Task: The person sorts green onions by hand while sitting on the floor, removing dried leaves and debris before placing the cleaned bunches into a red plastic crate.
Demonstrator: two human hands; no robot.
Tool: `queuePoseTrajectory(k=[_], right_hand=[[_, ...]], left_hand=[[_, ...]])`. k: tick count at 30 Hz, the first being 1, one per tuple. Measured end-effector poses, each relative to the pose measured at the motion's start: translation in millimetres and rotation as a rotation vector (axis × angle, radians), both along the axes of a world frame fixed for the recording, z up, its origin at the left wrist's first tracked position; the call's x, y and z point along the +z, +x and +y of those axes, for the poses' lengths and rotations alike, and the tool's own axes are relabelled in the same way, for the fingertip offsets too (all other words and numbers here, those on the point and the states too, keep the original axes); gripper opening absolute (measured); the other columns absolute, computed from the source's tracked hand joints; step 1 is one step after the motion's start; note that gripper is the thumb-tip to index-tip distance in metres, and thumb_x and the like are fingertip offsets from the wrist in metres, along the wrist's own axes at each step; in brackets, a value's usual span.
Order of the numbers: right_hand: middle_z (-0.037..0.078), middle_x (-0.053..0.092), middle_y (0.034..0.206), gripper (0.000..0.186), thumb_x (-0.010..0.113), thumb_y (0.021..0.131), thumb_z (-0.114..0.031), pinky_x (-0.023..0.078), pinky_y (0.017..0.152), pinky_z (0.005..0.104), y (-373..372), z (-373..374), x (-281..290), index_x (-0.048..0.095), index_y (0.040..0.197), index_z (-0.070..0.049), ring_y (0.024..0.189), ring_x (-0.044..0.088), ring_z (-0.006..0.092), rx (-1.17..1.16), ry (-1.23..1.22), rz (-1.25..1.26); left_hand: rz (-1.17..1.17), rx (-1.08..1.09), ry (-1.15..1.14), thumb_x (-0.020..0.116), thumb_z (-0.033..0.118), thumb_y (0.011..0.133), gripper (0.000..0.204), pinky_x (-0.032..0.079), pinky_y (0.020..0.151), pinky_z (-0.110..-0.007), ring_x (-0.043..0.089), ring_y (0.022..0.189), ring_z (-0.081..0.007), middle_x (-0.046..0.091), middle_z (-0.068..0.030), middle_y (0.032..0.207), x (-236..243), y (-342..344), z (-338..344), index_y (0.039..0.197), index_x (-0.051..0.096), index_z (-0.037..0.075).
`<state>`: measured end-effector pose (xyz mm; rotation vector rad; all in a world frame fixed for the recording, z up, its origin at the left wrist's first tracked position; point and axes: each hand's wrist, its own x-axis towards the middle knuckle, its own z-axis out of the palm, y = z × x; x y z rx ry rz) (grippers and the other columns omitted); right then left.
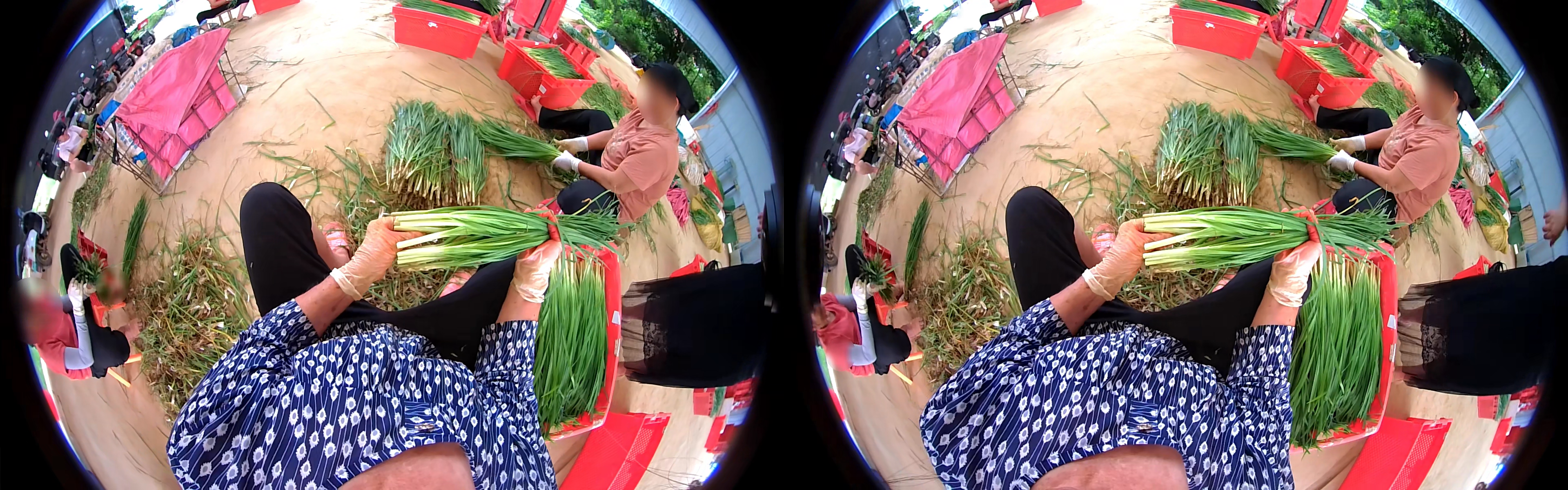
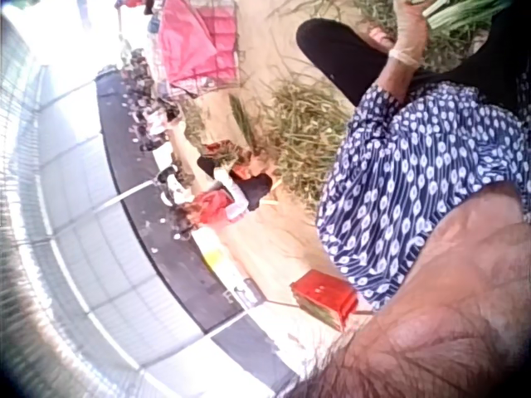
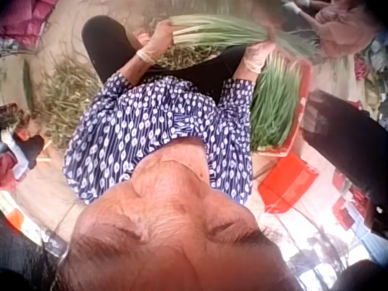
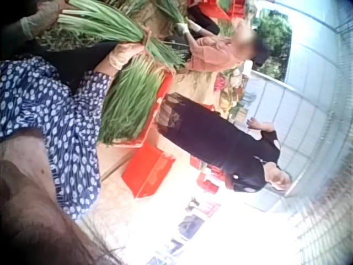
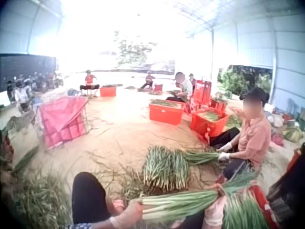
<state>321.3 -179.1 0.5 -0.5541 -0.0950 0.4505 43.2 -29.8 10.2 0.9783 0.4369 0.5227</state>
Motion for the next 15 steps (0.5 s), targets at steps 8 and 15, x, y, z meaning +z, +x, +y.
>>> queuePoseTrajectory(k=[8,15], right_hand=[[0.013,0.069,0.093,0.014,0.063,0.083,-0.006,0.058,0.084,0.0439,8,-4,-2,0.069,0.092,0.003,0.085,0.067,0.0326,-0.032,0.051,-0.074],[0.014,0.068,0.100,0.013,0.063,0.083,-0.006,0.058,0.086,0.0440,15,-10,-12,0.070,0.091,0.002,0.089,0.066,0.0336,-0.053,0.026,-0.113]], left_hand=[[0.092,0.245,-0.007,0.069,0.004,0.089,0.011,0.038,0.044,-0.024,0.050,0.049,-0.0090,0.058,-0.0014,0.063,-9,-11,31,0.079,0.065,0.002],[0.302,0.086,0.175,0.060,0.025,0.101,0.042,0.054,0.075,-0.027,0.060,0.088,-0.0084,0.066,-0.0016,0.111,6,-43,52,0.137,0.058,0.004]])
